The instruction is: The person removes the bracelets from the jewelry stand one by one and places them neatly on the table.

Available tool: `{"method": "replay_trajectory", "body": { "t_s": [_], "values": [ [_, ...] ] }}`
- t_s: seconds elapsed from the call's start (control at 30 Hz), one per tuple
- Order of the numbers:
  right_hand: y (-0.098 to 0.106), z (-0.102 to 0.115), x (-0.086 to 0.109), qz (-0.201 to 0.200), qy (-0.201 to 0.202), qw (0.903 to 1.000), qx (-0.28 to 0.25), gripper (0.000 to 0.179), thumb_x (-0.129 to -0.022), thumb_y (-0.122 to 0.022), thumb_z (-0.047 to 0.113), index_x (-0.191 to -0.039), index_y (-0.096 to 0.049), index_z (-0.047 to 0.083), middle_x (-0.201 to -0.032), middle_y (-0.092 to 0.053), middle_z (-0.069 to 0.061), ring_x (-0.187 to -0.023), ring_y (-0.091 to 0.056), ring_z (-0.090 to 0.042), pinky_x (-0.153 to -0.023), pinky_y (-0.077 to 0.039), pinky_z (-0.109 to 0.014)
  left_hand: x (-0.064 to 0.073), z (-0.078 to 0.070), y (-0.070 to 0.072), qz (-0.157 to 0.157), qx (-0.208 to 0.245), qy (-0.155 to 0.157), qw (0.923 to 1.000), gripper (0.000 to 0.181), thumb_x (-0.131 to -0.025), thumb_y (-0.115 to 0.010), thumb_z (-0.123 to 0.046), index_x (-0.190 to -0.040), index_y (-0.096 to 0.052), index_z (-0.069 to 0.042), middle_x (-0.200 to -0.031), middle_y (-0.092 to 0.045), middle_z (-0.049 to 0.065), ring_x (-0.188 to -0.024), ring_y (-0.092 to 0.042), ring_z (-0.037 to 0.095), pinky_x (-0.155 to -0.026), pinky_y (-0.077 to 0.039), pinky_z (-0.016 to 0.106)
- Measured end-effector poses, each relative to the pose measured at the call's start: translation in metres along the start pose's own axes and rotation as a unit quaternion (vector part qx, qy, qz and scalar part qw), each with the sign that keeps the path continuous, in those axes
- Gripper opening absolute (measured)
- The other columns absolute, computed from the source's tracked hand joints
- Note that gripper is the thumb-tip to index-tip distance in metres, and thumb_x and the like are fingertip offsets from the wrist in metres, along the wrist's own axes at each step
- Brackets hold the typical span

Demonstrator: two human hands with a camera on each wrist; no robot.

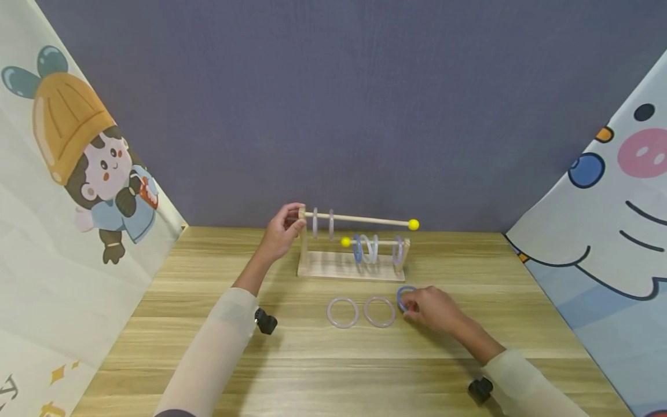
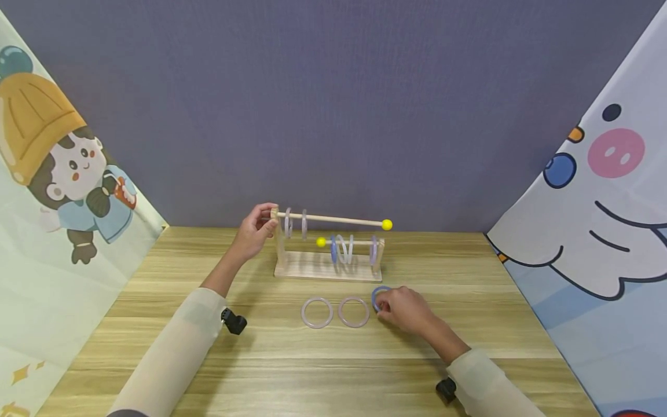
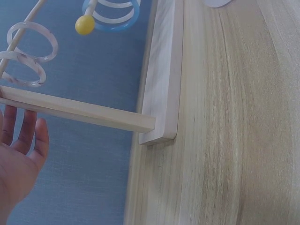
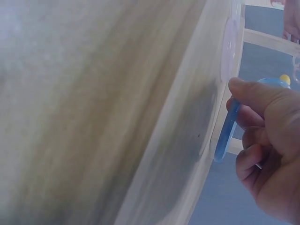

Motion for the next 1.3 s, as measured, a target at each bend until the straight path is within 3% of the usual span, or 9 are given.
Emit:
{"method": "replay_trajectory", "body": {
  "t_s": [0.13, 0.3, 0.57, 0.83, 1.0, 1.1, 1.2, 1.3],
  "values": [
    [-0.002, 0.000, 0.002, 0.008, -0.002, 1.0000, -0.001, 0.033, -0.081, -0.085, 0.021, -0.072, -0.054, 0.026, -0.067, -0.054, 0.019, -0.061, -0.043, 0.005, -0.055, -0.038, -0.017, 0.000, 0.000, 0.000, 0.000, 0.002, 0.000, 1.0000, 0.041, -0.102, -0.061, -0.012, -0.141, -0.051, -0.001, -0.120, -0.062, 0.027, -0.086, -0.060, 0.023, -0.072, -0.052, 0.021],
    [-0.005, 0.001, 0.002, 0.010, 0.006, 0.9999, -0.008, 0.030, -0.081, -0.085, 0.020, -0.074, -0.057, 0.026, -0.068, -0.057, 0.019, -0.063, -0.047, 0.006, -0.056, -0.041, -0.017, 0.000, 0.000, -0.001, 0.001, 0.004, -0.003, 1.0000, 0.043, -0.102, -0.060, -0.009, -0.143, -0.049, 0.001, -0.121, -0.061, 0.030, -0.088, -0.060, 0.033, -0.071, -0.053, 0.025],
    [-0.009, -0.001, 0.004, 0.016, 0.008, 0.9998, -0.008, 0.022, -0.081, -0.085, 0.021, -0.078, -0.063, 0.024, -0.068, -0.060, 0.019, -0.064, -0.049, 0.008, -0.057, -0.043, -0.016, -0.001, 0.001, 0.000, -0.004, -0.001, 0.000, 1.0000, 0.041, -0.102, -0.062, -0.012, -0.140, -0.052, -0.002, -0.118, -0.063, 0.026, -0.084, -0.059, 0.016, -0.071, -0.052, 0.019],
    [-0.010, -0.002, 0.005, 0.025, -0.005, 0.9994, -0.022, 0.016, -0.081, -0.085, 0.020, -0.081, -0.069, 0.022, -0.069, -0.062, 0.020, -0.065, -0.053, 0.008, -0.058, -0.046, -0.017, -0.001, 0.003, 0.000, -0.004, -0.003, 0.004, 1.0000, 0.041, -0.102, -0.062, -0.014, -0.140, -0.052, -0.004, -0.119, -0.063, 0.026, -0.086, -0.060, 0.019, -0.072, -0.053, 0.020],
    [-0.010, -0.003, 0.005, 0.023, -0.003, 0.9993, -0.029, 0.016, -0.080, -0.085, 0.019, -0.082, -0.070, 0.022, -0.068, -0.061, 0.020, -0.065, -0.052, 0.009, -0.059, -0.045, -0.017, 0.006, -0.020, -0.001, 0.006, -0.001, 0.020, 0.9998, 0.042, -0.103, -0.060, -0.011, -0.142, -0.049, 0.000, -0.122, -0.061, 0.030, -0.095, -0.061, 0.038, -0.079, -0.057, 0.032],
    [-0.011, -0.003, 0.005, 0.027, 0.003, 0.9988, -0.040, 0.015, -0.080, -0.085, 0.018, -0.083, -0.070, 0.020, -0.068, -0.061, 0.020, -0.065, -0.052, 0.009, -0.059, -0.046, -0.017, 0.009, -0.031, 0.000, 0.010, 0.000, 0.023, 0.9997, 0.042, -0.103, -0.059, -0.008, -0.141, -0.049, 0.004, -0.122, -0.060, 0.032, -0.096, -0.061, 0.039, -0.082, -0.058, 0.041],
    [-0.011, -0.004, 0.004, 0.036, 0.002, 0.9981, -0.050, 0.015, -0.081, -0.085, 0.017, -0.084, -0.070, 0.019, -0.068, -0.060, 0.020, -0.065, -0.051, 0.010, -0.060, -0.046, -0.017, 0.009, -0.032, 0.000, 0.013, -0.001, 0.024, 0.9996, 0.041, -0.102, -0.059, -0.008, -0.141, -0.049, 0.004, -0.122, -0.061, 0.031, -0.095, -0.062, 0.037, -0.082, -0.058, 0.042],
    [-0.013, -0.005, 0.004, 0.045, -0.001, 0.9975, -0.054, 0.015, -0.081, -0.084, 0.017, -0.086, -0.070, 0.018, -0.069, -0.060, 0.020, -0.065, -0.051, 0.010, -0.061, -0.046, -0.018, 0.005, -0.019, 0.000, 0.015, -0.004, 0.032, 0.9994, 0.042, -0.103, -0.060, -0.009, -0.142, -0.049, 0.002, -0.124, -0.061, 0.031, -0.095, -0.062, 0.037, -0.081, -0.057, 0.039]
  ]
}}
Point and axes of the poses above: each hand's wrist, its own x-axis away from the middle knuckle, its own y-axis out of the back of the hand, z = x × y, the point moved 8 cm from there along -x, towards the middle knuckle
